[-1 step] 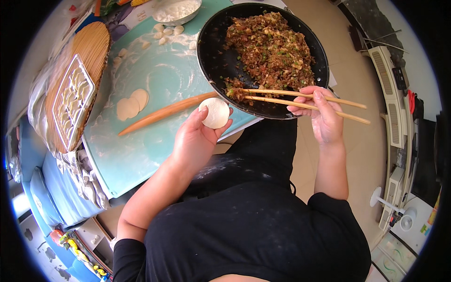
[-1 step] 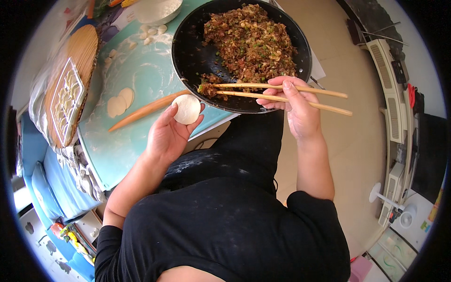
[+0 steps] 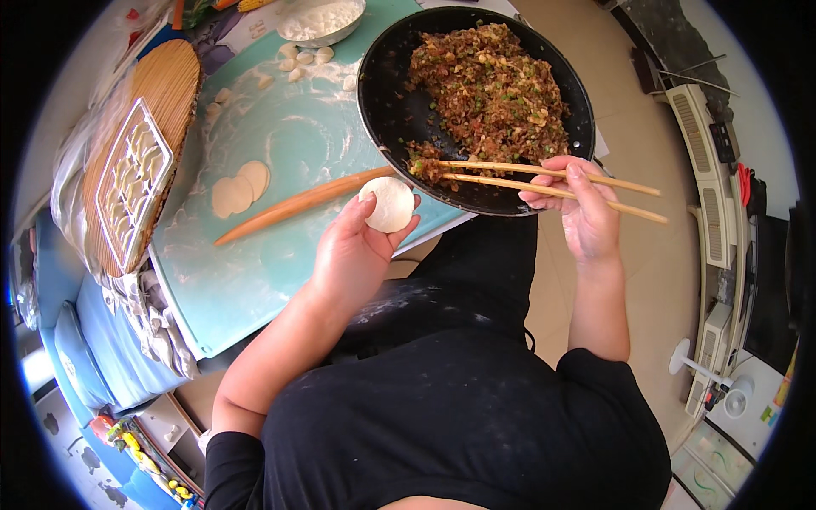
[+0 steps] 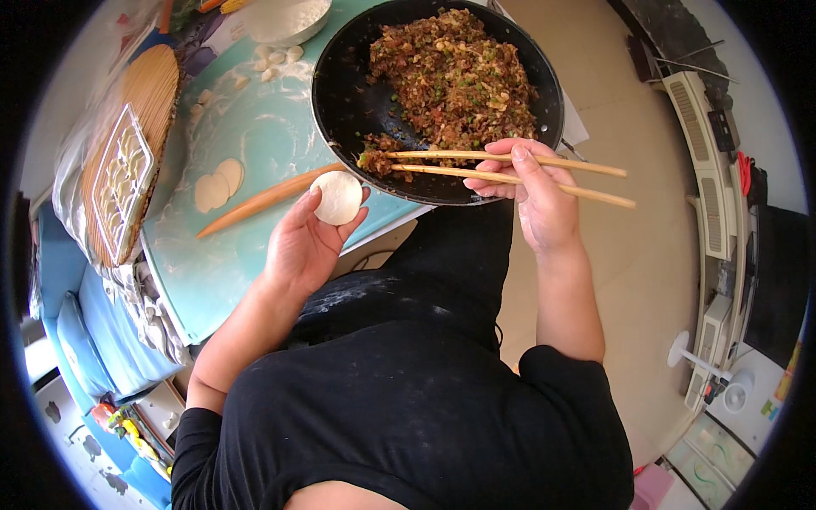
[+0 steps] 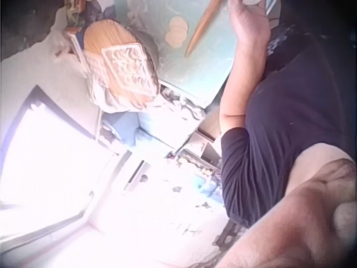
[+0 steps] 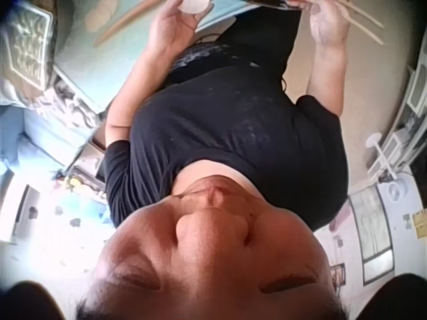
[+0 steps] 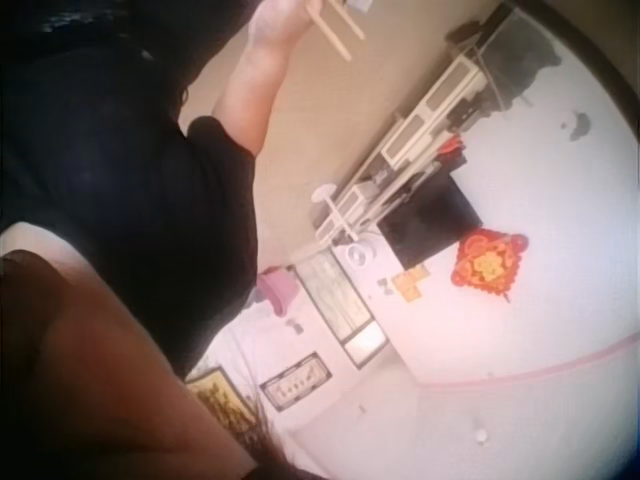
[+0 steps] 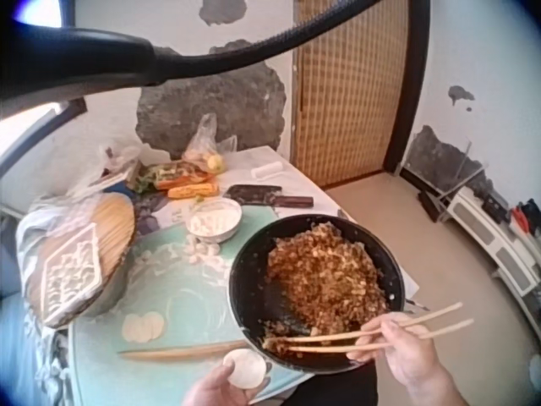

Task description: The person fills round dough wrappers with a meat and vegetable mixture using chopsticks, then folds and pleats the edges to seal them. The finished dumplings are placed into a plastic tray on the counter.

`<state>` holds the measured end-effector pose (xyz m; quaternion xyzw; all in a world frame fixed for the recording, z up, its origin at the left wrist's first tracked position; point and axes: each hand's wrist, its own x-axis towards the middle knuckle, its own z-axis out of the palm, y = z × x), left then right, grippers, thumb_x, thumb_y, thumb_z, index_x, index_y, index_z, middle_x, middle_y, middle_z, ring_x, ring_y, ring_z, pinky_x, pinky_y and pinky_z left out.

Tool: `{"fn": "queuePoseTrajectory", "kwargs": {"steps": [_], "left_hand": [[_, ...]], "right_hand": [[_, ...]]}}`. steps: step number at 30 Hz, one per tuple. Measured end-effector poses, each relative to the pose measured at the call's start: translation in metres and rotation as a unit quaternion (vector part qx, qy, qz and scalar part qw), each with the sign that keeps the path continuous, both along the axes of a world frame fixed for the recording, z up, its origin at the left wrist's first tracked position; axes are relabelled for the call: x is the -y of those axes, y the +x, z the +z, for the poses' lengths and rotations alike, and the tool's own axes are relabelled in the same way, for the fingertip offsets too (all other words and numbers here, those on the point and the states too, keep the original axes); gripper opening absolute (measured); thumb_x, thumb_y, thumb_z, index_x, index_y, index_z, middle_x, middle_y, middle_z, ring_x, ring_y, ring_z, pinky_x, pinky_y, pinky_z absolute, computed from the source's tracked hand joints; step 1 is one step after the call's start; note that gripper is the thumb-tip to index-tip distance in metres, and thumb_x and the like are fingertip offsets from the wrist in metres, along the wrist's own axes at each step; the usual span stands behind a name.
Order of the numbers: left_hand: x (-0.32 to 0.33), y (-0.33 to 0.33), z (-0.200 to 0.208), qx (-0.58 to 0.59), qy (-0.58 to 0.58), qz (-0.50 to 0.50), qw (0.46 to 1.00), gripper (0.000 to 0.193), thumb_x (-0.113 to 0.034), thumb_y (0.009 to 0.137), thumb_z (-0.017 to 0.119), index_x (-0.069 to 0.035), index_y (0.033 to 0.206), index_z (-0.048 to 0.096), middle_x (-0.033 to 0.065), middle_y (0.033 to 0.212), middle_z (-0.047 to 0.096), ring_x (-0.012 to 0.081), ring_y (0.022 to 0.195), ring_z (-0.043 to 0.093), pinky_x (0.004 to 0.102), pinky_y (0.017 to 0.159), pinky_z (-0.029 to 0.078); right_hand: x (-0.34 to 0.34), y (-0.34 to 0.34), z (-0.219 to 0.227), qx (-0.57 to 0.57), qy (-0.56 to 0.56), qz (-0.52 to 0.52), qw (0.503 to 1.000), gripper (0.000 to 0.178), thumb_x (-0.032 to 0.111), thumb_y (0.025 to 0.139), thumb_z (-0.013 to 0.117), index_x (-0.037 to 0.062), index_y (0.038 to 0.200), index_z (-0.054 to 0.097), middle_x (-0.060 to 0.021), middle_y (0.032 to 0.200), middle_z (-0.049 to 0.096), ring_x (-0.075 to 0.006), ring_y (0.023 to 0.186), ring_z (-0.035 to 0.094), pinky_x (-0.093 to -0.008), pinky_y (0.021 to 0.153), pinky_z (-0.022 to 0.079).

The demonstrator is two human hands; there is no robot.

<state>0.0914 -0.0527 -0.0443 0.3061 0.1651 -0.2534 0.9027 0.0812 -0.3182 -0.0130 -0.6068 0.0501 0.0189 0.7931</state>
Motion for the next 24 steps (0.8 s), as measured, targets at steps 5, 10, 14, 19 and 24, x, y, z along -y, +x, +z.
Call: {"fn": "queuePoseTrajectory", "kwargs": {"steps": [5,10,14,19,24], "left_hand": [[-0.005,0.002,0.001,0.030,0.024,0.014,0.999,0.038,-0.023,0.092,0.039,0.002,0.121,0.039,0.0170,0.121,0.048,0.0304,0.112,0.049,0.0395,0.094,0.042],[0.003,0.009,0.005,-0.010,0.015,0.025,1.000,0.038,-0.023,0.094,0.033,0.002,0.122,0.036,0.0162,0.123,0.047,0.0296,0.113,0.048,0.0403,0.095,0.040],[0.006,0.009,0.008,-0.012,-0.005,0.061,0.998,0.039,-0.024,0.096,0.025,0.003,0.122,0.036,0.0165,0.124,0.045,0.0291,0.114,0.047,0.0420,0.096,0.039],[0.002,0.009,0.008,-0.005,-0.023,0.082,0.996,0.041,-0.026,0.097,0.020,0.004,0.120,0.036,0.0189,0.123,0.044,0.0304,0.113,0.046,0.0427,0.096,0.039],[-0.002,0.007,0.008,-0.020,-0.034,0.101,0.994,0.043,-0.027,0.097,0.019,0.005,0.120,0.034,0.0218,0.122,0.044,0.0325,0.112,0.047,0.0425,0.097,0.038]], "right_hand": [[0.001,0.002,-0.005,-0.045,0.067,-0.027,0.996,0.032,0.021,0.093,0.039,-0.0072,0.101,0.052,-0.0148,0.083,0.060,-0.0284,0.075,0.064,-0.0353,0.070,0.053],[-0.020,-0.011,0.010,0.013,0.000,-0.057,0.998,0.034,0.023,0.094,0.037,-0.0064,0.101,0.051,-0.0147,0.083,0.059,-0.0284,0.075,0.063,-0.0349,0.069,0.053],[-0.054,-0.032,0.016,0.274,-0.239,0.031,0.931,0.021,0.014,0.088,0.046,-0.0037,0.095,0.055,-0.0152,0.083,0.059,-0.0251,0.073,0.062,-0.0332,0.066,0.052],[-0.082,-0.048,0.032,0.466,-0.464,0.147,0.739,0.024,0.006,0.069,0.063,0.0002,0.091,0.059,-0.0126,0.086,0.059,-0.0267,0.074,0.061,-0.0332,0.064,0.053],[-0.074,-0.047,0.033,0.425,-0.416,0.138,0.792,0.019,0.006,0.073,0.060,-0.0013,0.091,0.058,-0.0130,0.084,0.059,-0.0287,0.075,0.060,-0.0345,0.065,0.052]]}}
